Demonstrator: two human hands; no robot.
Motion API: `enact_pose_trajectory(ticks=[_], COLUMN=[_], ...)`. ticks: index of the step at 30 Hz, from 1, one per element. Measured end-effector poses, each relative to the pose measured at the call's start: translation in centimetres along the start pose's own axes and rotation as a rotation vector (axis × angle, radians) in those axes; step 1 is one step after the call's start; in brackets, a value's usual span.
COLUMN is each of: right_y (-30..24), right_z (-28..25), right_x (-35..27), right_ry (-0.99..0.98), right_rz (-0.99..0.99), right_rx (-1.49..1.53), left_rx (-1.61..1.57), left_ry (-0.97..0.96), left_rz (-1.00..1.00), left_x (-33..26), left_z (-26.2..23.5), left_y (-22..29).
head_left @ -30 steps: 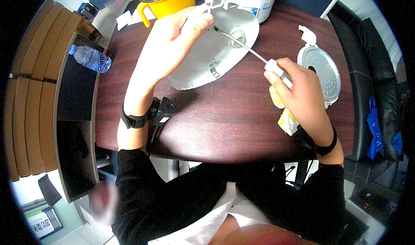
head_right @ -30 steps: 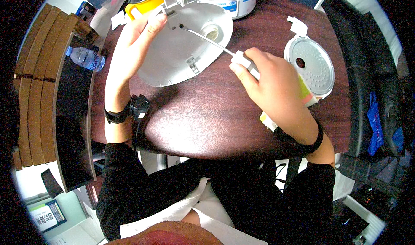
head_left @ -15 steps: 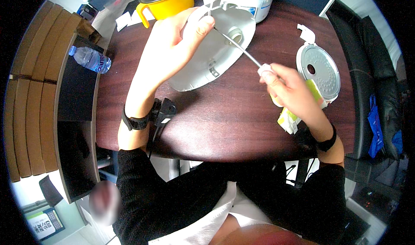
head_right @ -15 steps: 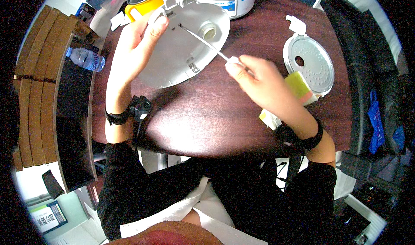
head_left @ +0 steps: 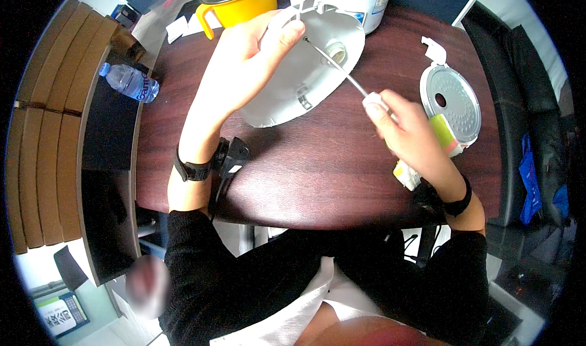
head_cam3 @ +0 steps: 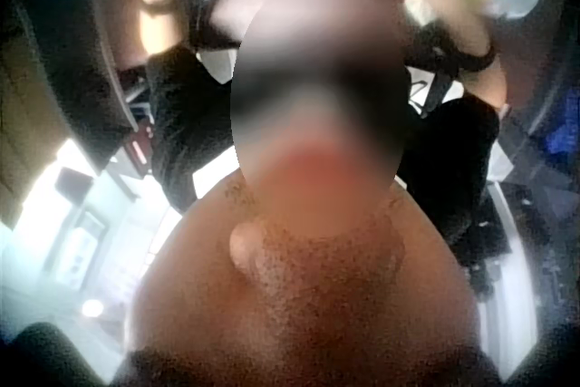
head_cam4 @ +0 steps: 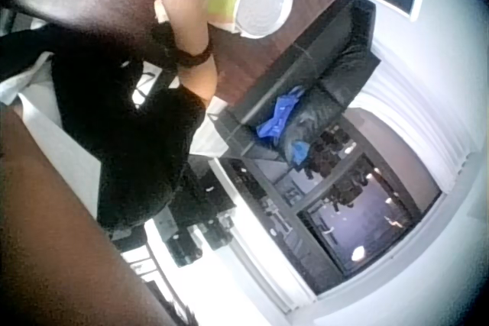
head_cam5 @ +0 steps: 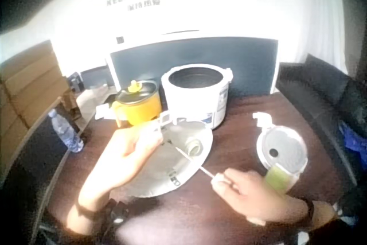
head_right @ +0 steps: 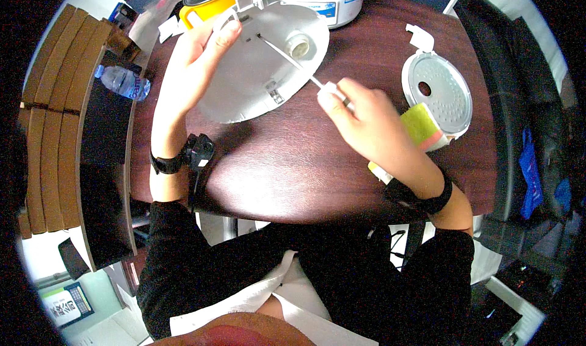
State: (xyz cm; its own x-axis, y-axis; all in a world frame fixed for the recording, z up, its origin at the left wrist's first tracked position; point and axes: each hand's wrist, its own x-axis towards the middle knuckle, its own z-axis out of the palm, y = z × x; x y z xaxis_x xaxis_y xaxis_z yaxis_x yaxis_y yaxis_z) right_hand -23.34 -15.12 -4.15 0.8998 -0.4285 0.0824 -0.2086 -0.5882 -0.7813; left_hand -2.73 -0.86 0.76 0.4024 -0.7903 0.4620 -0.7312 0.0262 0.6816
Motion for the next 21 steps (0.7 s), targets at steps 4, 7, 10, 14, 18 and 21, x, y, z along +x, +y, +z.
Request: enact_pose_trajectory(ticks=[4, 7, 10, 14, 18, 21], right_y=[-1.2, -1.7, -1.5, -0.2, -0.7, -0.4], right_z=[-1.6, -2.0, -1.7, -0.7, 0.1, 1.0], right_x=[-0.2, -0.5, -0.5, -0.2, -0.7, -0.8], right_ry=[0.204, 0.259, 0.244, -0.014, -0.425, -0.609], right_rz=[-0.138, -0.181, -0.196, -0.027, 0.333, 0.418], right_rx=[-0.294, -0.361, -0.318, -0.042, 0.781, 1.203], left_rx=[-0.012, -0.026, -0.026, 0.012, 0.087, 0.089], left_ry=[-0.008, 0.001, -0.008, 0.002, -0.004, -0.005], left_rz=[0.01, 0.027, 0.014, 0.027, 0.039, 0.041], left_x=[-0.1, -0.1, 0.0, -0.1, -0.1, -0.1], left_z=[-0.1, 0.1, 0.1, 0.1, -0.1, -0.1], left_y=[0.2, 0.1, 0.1, 0.3, 0.7, 0.7])
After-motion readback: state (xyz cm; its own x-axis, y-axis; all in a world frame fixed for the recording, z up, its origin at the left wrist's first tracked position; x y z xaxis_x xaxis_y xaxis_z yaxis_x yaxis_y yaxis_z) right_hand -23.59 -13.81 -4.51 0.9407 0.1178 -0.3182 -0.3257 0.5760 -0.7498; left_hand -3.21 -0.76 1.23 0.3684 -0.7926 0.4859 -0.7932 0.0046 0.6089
